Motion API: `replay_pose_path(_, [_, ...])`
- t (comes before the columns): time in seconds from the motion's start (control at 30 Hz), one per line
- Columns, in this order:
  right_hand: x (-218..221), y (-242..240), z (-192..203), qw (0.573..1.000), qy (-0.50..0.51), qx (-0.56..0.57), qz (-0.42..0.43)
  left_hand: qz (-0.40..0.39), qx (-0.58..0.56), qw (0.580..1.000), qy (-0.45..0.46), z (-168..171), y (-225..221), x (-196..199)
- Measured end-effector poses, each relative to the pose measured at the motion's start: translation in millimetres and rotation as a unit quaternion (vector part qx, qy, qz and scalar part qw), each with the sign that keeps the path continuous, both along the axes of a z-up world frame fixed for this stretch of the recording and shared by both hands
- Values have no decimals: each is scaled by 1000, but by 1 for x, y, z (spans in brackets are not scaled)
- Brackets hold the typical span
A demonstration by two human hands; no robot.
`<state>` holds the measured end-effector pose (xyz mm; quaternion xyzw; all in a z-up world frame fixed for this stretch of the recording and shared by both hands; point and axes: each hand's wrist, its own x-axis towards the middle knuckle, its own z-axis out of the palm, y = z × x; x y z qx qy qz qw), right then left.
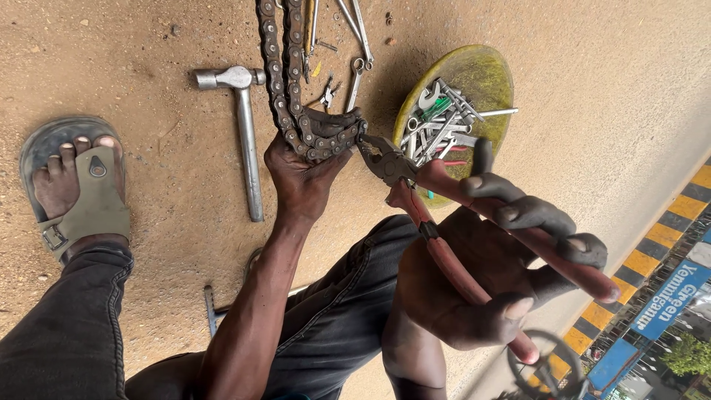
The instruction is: Repairing and adjusting a motorcycle drive chain using pliers and other hand tools.
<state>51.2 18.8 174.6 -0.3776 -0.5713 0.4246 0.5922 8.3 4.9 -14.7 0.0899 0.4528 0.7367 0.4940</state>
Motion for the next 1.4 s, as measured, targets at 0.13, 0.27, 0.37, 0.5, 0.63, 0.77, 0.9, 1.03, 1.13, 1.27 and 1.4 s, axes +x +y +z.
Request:
replay_pose_path(0.13, [-6,7,-4,1000,-3,8,12,12,15,999,-28,2,1,3])
replay_pose_path(0.27, [-20,20,-4,994,33,103,13,11,12,999,34,-2,2,9])
replay_pose_path(0.37, [-6,21,-11,995,6,100,-12,18,0,1000,14,-5,2,15])
replay_pose_path(0.5, [28,17,-16,992,-84,76,-60,27,-21,999,5,-10,4,5])
replay_pose_path(0.63, [37,8,-10,989,-108,55,-79,-2,-56,998,19,-10,0,6])
replay_pose_path(0.77, [5,4,8,987,-137,-39,-81,23,-5,1000,-1,-7,3,1])
replay_pose_path(0.9, [-9,-5,10,976,-195,-45,-91,30,8,999,4,-4,3,-1])
replay_pose_path(1.03, [-3,-7,10,977,-188,-47,-89,33,27,999,-12,-5,1,-3])
replay_pose_path(1.13, [4,-9,11,979,-179,-50,-82,5,6,1000,6,-7,-1,-4])
replay_pose_path(1.27, [15,-13,12,982,-165,-55,-70,-3,14,1000,-8,-9,-3,-4])
replay_pose_path(1.4, [24,-17,13,985,-151,-60,-59,-7,20,1000,-3,-7,-3,-7])
